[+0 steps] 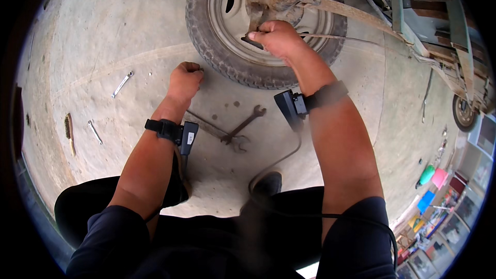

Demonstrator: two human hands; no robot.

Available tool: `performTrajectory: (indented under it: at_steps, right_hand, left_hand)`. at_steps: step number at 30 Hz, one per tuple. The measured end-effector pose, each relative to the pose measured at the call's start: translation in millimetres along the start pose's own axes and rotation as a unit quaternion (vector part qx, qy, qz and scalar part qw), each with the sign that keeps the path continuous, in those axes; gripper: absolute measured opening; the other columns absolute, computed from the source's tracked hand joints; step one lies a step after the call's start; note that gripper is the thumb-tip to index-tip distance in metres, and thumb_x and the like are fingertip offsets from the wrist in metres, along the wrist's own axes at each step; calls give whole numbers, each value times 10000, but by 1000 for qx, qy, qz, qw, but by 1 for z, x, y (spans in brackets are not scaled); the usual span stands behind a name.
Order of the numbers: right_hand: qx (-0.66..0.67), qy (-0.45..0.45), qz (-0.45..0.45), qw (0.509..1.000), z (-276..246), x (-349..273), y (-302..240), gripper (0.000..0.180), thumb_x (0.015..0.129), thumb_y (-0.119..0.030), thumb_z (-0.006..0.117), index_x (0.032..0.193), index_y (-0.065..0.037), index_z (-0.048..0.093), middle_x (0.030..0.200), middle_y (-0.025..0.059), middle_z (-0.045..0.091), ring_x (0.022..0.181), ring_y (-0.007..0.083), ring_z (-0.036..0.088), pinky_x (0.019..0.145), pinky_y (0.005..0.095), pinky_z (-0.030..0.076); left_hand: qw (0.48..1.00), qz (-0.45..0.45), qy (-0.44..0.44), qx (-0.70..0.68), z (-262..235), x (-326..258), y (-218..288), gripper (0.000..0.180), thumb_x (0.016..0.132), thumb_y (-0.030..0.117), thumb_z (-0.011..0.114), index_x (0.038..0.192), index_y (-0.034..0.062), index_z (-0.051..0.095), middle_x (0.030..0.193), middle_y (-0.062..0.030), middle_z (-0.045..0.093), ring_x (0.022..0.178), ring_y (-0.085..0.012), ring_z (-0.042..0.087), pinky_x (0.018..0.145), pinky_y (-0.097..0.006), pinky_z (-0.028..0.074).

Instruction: The person uses a wrench to loosen and remove bolts from the vehicle's suspension system near the wheel. They remove several bolts and a metal rod, placing them on the ground.

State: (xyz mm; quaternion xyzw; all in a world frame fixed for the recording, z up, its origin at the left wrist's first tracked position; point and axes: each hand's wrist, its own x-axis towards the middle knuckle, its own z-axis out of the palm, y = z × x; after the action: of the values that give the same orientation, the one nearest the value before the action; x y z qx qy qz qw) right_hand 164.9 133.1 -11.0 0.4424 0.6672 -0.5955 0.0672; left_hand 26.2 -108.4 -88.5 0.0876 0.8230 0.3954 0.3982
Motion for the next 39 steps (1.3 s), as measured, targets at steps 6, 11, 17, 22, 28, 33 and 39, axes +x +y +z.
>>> performTrajectory:
  at_steps: [6, 11, 17, 22, 28, 33, 39]
  right_hand:
    - [-43, 33, -10, 998, 1, 3, 0, 443, 853, -322, 775, 1117, 26, 697, 978, 100, 702, 786, 168, 627, 716, 317, 514]
    - [-42, 14, -11, 999, 1, 1, -2, 487, 885, -361, 757, 1166, 25, 662, 797, 4, 591, 620, 93, 453, 548, 277, 386]
    - [-60, -33, 1, 998, -11, -6, -8, 417, 903, -337, 726, 1169, -20, 672, 882, 19, 641, 644, 113, 516, 587, 284, 431]
    - [-54, -32, -26, 998, -25, -6, 3, 334, 911, -302, 708, 1138, -58, 701, 854, 34, 668, 668, 136, 572, 617, 314, 490]
    - [-58, -53, -51, 996, -27, -2, 6, 306, 919, -279, 695, 1102, -35, 708, 844, 34, 677, 626, 136, 576, 614, 310, 494]
    - [-82, -42, -57, 994, -23, -5, 3, 309, 942, -276, 668, 1120, -23, 687, 875, 38, 663, 603, 121, 561, 622, 310, 474]
    - [-108, -46, -72, 990, -29, -6, 9, 326, 966, -280, 635, 1170, -27, 666, 918, 42, 671, 612, 119, 592, 645, 312, 482]
  left_hand:
    - [1000, 3, 5, -7, 1, 0, 3, 304, 860, 81, 642, 1139, -37, 623, 888, -94, 666, 747, -164, 638, 592, -299, 495]
    - [1000, 9, 3, 5, 3, -3, 1, 307, 855, 85, 651, 1135, -39, 626, 859, -87, 664, 712, -149, 615, 580, -294, 489]
    - [998, 42, 27, 46, 2, 4, -11, 292, 838, 82, 655, 1102, -42, 644, 843, -89, 664, 674, -138, 602, 563, -291, 477]
    - [996, 18, 25, 89, 1, -6, -2, 295, 828, 103, 651, 1092, -28, 656, 914, -126, 694, 778, -200, 642, 668, -323, 507]
    - [984, 74, 61, 150, 2, -11, 2, 273, 849, 168, 645, 1064, 0, 660, 1000, -166, 723, 942, -318, 691, 826, -371, 534]
    - [985, 146, 72, 63, 13, -17, 34, 253, 896, 132, 636, 1075, -47, 645, 894, -119, 703, 730, -171, 678, 682, -304, 527]
    - [992, 121, 4, -19, 18, -36, 98, 283, 963, 217, 640, 1079, -42, 638, 847, -65, 666, 672, -123, 640, 590, -267, 477]
